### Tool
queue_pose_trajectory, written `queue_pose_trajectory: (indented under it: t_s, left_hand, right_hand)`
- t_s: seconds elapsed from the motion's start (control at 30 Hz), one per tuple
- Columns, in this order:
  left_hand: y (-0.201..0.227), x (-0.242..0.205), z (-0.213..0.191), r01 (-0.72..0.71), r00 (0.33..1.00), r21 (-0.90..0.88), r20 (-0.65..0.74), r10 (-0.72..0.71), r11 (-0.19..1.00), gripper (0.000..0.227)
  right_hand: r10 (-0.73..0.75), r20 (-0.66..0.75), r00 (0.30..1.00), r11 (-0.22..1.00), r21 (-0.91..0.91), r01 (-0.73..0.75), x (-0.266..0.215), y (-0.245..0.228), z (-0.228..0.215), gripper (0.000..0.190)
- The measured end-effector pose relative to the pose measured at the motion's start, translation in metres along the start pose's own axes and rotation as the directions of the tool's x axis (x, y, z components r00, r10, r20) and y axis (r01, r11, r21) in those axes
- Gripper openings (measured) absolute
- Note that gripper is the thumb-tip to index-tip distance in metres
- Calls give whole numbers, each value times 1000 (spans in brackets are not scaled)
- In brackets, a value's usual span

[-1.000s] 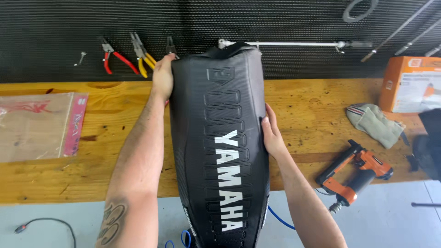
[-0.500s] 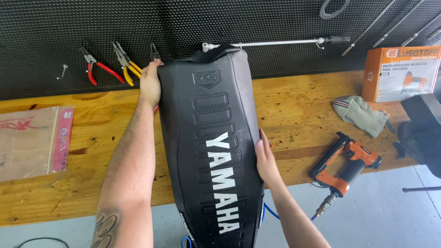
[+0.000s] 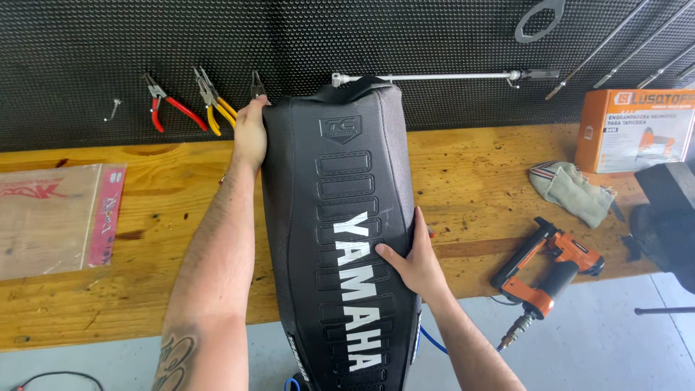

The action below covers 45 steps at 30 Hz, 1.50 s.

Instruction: The person repairs a black Yamaha motorcycle seat on a wooden workbench. They repeatedly flip the seat over, align the edges, and use a pneumatic staple gun to secure the upholstery to the seat base.

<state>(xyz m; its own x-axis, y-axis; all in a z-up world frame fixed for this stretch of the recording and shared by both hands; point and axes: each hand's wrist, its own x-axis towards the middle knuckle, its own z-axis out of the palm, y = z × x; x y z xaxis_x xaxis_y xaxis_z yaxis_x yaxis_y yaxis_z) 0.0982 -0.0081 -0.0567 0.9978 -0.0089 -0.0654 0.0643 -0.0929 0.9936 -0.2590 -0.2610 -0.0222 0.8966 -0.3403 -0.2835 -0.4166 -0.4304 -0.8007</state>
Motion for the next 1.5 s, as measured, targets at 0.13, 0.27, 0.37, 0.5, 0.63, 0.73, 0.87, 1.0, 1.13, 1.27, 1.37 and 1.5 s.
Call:
queue_pose_trajectory:
  t_s: [0.13, 0.27, 0.37, 0.5, 0.63, 0.73, 0.87, 1.0, 1.13, 1.27, 1.37, 1.5]
  left_hand:
    - [4, -3, 3, 14, 1000, -1, -15, -14, 1000, 41]
    - [4, -3, 4, -2, 1000, -5, -6, 2, 1000, 43]
    - [-11, 9, 2, -6, 1000, 1, 1, 6, 1000, 44]
    - [-33, 37, 4, -16, 1000, 9, 10, 16, 1000, 41]
    - [-2, 0, 7, -43, 999, -17, 26, 43, 999, 47]
    - [16, -24, 8, -59, 998, -23, 37, 60, 998, 55]
    - [10, -15, 9, -77, 995, 21, 62, 75, 997, 64]
    - [33, -35, 9, -123, 992, 39, -5, 123, 992, 46]
    - [44, -52, 4, -131, 991, -10, -4, 131, 991, 37]
    - [72, -87, -3, -136, 991, -89, -4, 136, 987, 38]
    - [106, -121, -10, -156, 988, 9, -14, 156, 988, 42]
    - [131, -150, -13, -277, 961, 41, -5, 278, 960, 43]
  right_hand:
    - [-284, -132, 950, 949, -183, 258, -10, 3, 9, 111]
    - [-806, 14, 592, 469, -596, 652, -22, -9, 32, 91]
    - [-881, 275, 384, 140, -625, 768, -14, -10, 62, 69]
    - [-848, 382, 367, 45, -638, 769, 2, -12, 64, 71]
    - [-808, 425, 408, 0, -693, 721, 3, -8, 66, 74]
    - [-800, 433, 414, -16, -706, 708, 3, -6, 67, 76]
    - [-791, 466, 397, 12, -636, 771, 10, -6, 59, 79]
    - [-805, 376, 459, 302, -406, 862, -22, -28, 41, 66]
    - [-525, -346, 777, 848, -140, 511, -63, 9, 40, 61]
    - [-50, -374, 926, 993, 85, 88, -90, 96, 53, 89]
    - [250, -241, 938, 967, 104, -231, -120, 106, 48, 88]
    - [275, -230, 933, 936, 285, -206, -123, 153, 64, 92]
